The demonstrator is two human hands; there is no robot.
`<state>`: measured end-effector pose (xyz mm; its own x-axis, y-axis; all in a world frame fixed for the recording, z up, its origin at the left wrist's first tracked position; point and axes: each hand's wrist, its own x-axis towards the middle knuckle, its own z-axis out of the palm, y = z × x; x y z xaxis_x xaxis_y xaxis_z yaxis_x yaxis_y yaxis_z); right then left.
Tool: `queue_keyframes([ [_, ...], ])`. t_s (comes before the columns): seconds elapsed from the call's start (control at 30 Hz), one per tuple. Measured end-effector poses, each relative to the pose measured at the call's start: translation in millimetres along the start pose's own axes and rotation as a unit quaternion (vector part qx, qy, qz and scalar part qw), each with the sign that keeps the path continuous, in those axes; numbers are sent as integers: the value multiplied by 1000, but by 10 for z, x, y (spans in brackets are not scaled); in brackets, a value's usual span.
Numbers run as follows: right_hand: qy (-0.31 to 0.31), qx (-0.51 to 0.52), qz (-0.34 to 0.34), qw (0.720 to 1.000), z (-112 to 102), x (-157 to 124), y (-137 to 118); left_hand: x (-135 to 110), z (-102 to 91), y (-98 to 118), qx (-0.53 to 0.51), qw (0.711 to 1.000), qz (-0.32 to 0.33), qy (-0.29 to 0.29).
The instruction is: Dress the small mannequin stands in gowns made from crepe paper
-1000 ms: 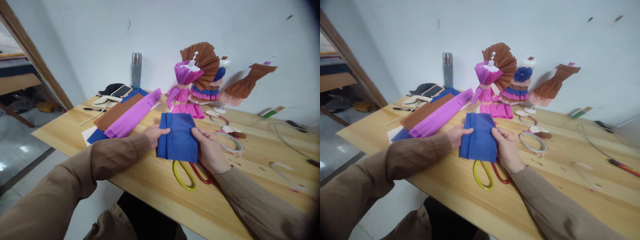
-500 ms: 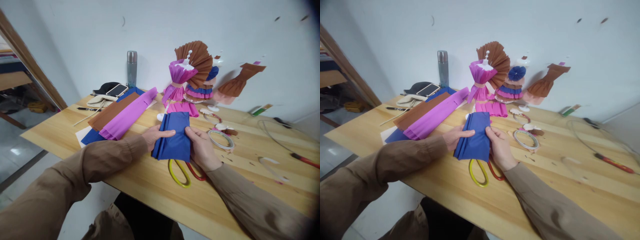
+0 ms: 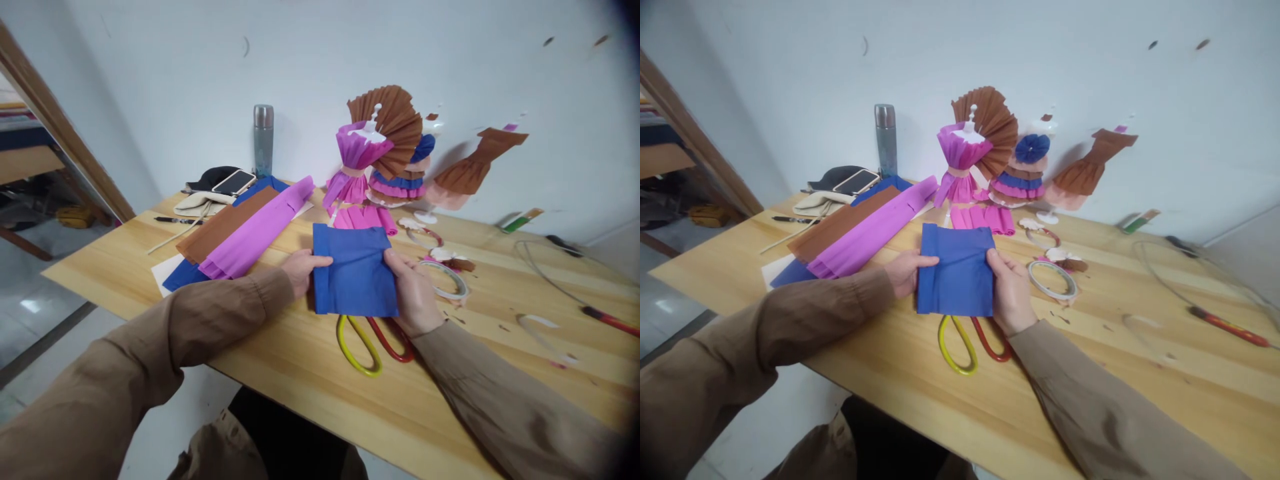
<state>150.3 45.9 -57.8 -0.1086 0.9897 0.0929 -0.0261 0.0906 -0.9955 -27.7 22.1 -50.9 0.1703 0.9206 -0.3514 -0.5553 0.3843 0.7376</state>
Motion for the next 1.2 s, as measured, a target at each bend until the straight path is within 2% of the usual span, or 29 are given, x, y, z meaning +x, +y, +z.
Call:
queue_keyframes([
  [0.1,38,45,16,998,7,5,-8,-16,28,34,-7,999,-27,32],
  [0.2,33,48,38,998,17,19,-34,-8,16,63,-1,996,-64,64],
  [0.33,-25,-75,33,996,-100,26,-128,13,-22,61,-7,997,-48,53],
  [0.4,-84,-163,35,982,-172,-45,-214,9,-30,47,-17,999,-23,38],
  [0.43,-134,-246,24,960,-193,-110,-262,4,-32,39,-22,999,-11,31],
  [0.5,-250,-440,-22,862,-190,-287,-354,-7,-33,21,-23,999,13,18],
  [0.6,-234,-625,-79,740,-112,-579,-433,-6,-43,-5,-20,999,38,15],
  [0.67,-249,-666,-107,695,-66,-710,-444,7,-52,-15,-21,999,38,28],
  [0.73,-274,-666,-109,685,-57,-759,-440,20,-59,-12,-27,998,33,49],
  [0.9,-311,-632,-67,706,-138,-689,-449,22,-59,33,-56,995,-42,68],
  [1.1,-312,-647,-55,693,-220,-646,-450,-10,-16,59,-60,992,-67,88],
  [1.2,-280,-678,-39,679,-238,-594,-437,-23,18,68,-58,990,-73,109],
])
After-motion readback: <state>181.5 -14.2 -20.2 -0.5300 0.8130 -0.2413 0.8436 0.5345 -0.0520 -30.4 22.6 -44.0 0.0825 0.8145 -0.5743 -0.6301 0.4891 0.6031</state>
